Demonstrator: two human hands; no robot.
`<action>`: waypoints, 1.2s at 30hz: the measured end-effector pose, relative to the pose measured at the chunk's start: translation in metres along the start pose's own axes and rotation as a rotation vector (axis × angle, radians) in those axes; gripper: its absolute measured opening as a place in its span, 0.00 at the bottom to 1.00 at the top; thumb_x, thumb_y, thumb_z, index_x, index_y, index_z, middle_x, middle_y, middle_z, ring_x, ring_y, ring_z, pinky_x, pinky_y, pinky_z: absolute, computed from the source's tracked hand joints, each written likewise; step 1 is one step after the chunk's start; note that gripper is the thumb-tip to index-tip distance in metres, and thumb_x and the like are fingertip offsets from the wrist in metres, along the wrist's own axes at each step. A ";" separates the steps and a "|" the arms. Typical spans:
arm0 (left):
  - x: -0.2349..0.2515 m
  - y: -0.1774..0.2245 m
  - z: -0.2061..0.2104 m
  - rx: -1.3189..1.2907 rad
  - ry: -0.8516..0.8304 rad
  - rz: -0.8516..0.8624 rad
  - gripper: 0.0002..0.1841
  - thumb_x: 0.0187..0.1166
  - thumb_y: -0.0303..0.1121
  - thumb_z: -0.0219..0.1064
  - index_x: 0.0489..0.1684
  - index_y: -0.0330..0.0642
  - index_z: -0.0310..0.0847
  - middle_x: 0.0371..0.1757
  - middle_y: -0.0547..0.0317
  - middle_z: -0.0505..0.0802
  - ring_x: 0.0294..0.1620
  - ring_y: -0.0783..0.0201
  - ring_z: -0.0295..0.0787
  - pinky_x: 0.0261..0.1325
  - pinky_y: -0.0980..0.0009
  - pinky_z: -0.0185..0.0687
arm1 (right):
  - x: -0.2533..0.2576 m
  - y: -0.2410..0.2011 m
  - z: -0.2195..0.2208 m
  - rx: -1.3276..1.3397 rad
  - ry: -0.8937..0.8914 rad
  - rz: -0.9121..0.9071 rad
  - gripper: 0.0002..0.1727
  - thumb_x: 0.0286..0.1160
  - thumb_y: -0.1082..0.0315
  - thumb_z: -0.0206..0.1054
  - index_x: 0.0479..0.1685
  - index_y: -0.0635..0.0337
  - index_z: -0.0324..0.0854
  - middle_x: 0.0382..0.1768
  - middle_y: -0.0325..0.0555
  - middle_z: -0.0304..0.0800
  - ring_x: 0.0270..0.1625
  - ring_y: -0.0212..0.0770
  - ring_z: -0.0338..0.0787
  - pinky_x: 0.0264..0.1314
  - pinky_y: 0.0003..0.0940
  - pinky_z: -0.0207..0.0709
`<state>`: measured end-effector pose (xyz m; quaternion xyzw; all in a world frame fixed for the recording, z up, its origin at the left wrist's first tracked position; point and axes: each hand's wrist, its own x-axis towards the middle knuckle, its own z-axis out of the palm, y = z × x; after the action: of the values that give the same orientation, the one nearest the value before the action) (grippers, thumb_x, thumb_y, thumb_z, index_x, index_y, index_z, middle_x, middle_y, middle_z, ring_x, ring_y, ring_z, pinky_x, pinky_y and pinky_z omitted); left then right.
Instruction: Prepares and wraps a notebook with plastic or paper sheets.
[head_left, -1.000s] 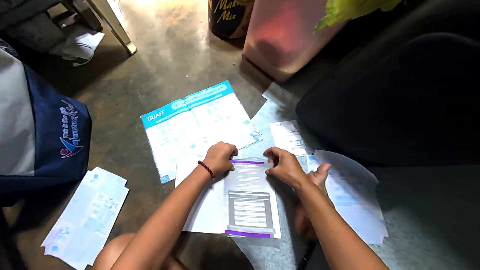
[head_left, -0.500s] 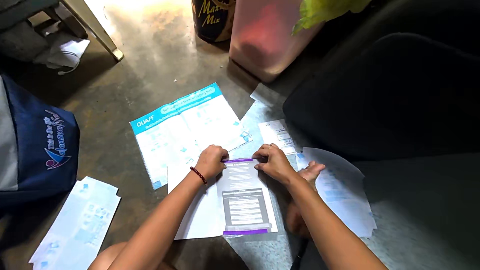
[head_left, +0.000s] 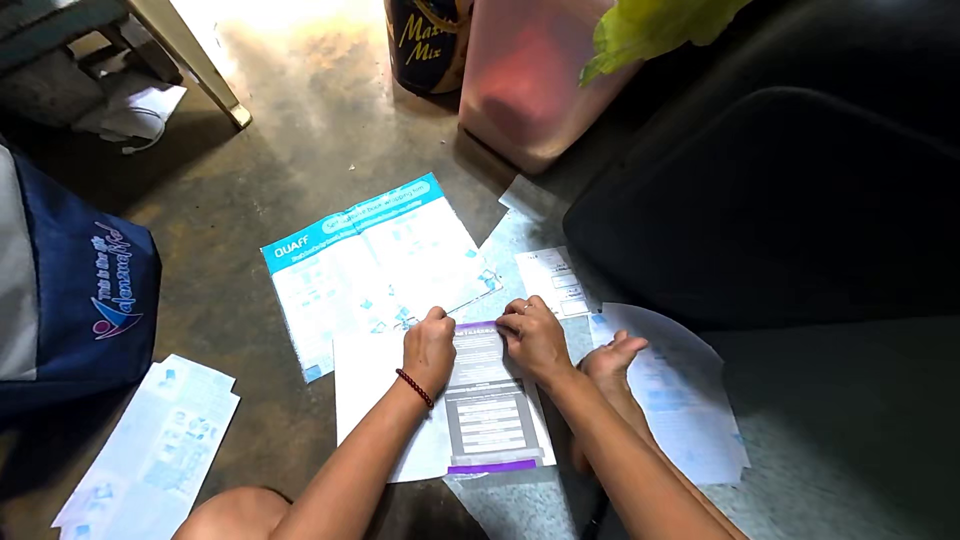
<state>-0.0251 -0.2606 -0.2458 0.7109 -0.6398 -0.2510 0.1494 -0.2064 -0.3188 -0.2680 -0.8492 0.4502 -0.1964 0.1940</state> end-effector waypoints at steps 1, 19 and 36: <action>-0.002 -0.002 0.006 -0.026 0.065 0.022 0.10 0.78 0.22 0.62 0.40 0.29 0.91 0.51 0.40 0.93 0.48 0.46 0.94 0.52 0.53 0.87 | -0.002 -0.001 0.003 -0.009 0.044 0.002 0.07 0.66 0.82 0.69 0.32 0.68 0.94 0.39 0.61 0.93 0.46 0.63 0.89 0.51 0.57 0.82; -0.020 -0.024 0.049 0.005 0.493 0.315 0.06 0.62 0.20 0.65 0.28 0.28 0.89 0.38 0.41 0.93 0.36 0.48 0.94 0.38 0.60 0.91 | -0.038 -0.006 0.056 -0.159 0.498 0.011 0.13 0.65 0.75 0.59 0.32 0.69 0.93 0.49 0.65 0.94 0.40 0.58 0.95 0.38 0.46 0.86; -0.046 0.006 0.069 0.212 0.110 0.242 0.32 0.84 0.41 0.53 0.86 0.32 0.67 0.89 0.47 0.71 0.91 0.47 0.62 0.88 0.40 0.52 | -0.041 -0.005 0.054 -0.115 0.462 0.015 0.15 0.61 0.75 0.57 0.31 0.72 0.92 0.52 0.67 0.93 0.47 0.62 0.95 0.44 0.48 0.86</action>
<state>-0.0706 -0.2082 -0.2924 0.6531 -0.7345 -0.1231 0.1372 -0.1964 -0.2735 -0.3175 -0.7880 0.4993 -0.3582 0.0385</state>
